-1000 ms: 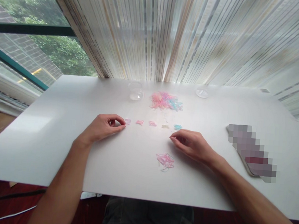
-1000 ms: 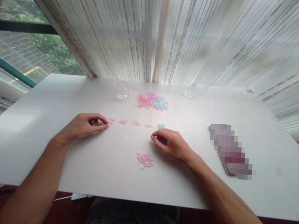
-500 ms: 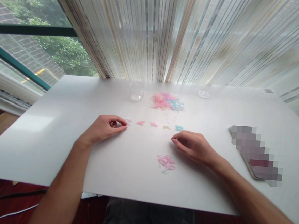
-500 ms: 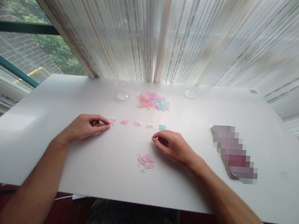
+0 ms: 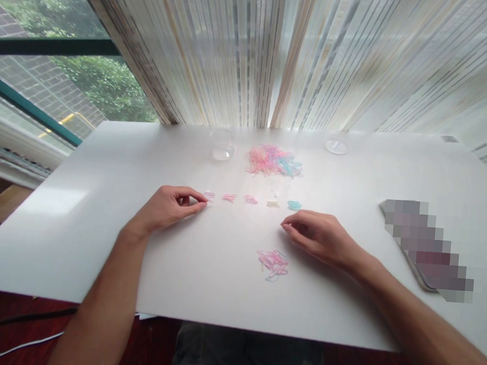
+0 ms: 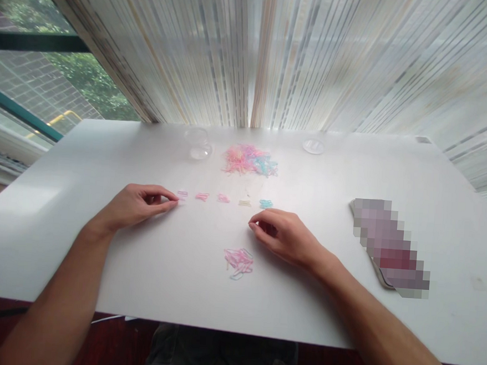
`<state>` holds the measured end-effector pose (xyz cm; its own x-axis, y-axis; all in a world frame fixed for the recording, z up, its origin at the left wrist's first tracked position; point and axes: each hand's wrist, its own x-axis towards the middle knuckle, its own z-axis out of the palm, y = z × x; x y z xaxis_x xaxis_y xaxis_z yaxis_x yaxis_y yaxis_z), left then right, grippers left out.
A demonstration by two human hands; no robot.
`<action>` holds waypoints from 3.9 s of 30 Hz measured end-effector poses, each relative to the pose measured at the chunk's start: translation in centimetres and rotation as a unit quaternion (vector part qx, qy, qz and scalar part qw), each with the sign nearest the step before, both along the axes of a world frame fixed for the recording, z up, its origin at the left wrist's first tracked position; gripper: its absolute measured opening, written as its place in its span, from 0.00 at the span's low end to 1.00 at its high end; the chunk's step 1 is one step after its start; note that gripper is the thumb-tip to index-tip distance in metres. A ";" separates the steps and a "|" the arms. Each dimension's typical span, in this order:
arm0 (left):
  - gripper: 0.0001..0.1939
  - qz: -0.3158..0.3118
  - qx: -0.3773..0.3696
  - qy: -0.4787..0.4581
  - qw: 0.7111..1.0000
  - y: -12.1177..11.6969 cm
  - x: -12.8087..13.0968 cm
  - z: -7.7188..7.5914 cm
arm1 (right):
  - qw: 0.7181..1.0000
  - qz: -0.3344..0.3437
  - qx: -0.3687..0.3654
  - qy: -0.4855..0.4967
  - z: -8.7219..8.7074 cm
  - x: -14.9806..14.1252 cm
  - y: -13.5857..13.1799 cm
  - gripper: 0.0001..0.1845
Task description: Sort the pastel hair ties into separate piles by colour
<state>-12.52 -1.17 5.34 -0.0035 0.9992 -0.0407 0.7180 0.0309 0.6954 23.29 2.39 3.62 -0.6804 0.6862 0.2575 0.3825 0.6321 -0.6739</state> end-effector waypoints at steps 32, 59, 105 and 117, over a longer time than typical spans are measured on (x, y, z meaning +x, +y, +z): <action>0.08 -0.266 0.152 -0.170 0.937 -2.6 9.9 0.6 | 0.990 0.052 0.031 0.129 1.5 -1.9 -3.2 0.06; 0.09 -0.276 0.185 -0.194 0.923 -2.7 9.9 1.0 | 0.989 0.023 0.063 0.131 1.7 -1.8 -4.2 0.10; 0.08 -0.260 0.280 -0.094 0.919 -2.3 9.8 -0.1 | 0.988 0.001 0.086 0.130 1.3 -2.3 -3.6 0.11; 0.08 -0.251 0.285 -0.098 0.920 -2.3 10.1 0.3 | 0.988 -0.009 0.088 0.127 1.4 -2.4 -3.8 0.11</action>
<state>-2.46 -3.47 5.63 0.4147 0.7321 0.5405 0.4011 -0.6802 0.6136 20.93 -1.36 5.01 -0.5672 0.6262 0.5350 0.2268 0.7432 -0.6294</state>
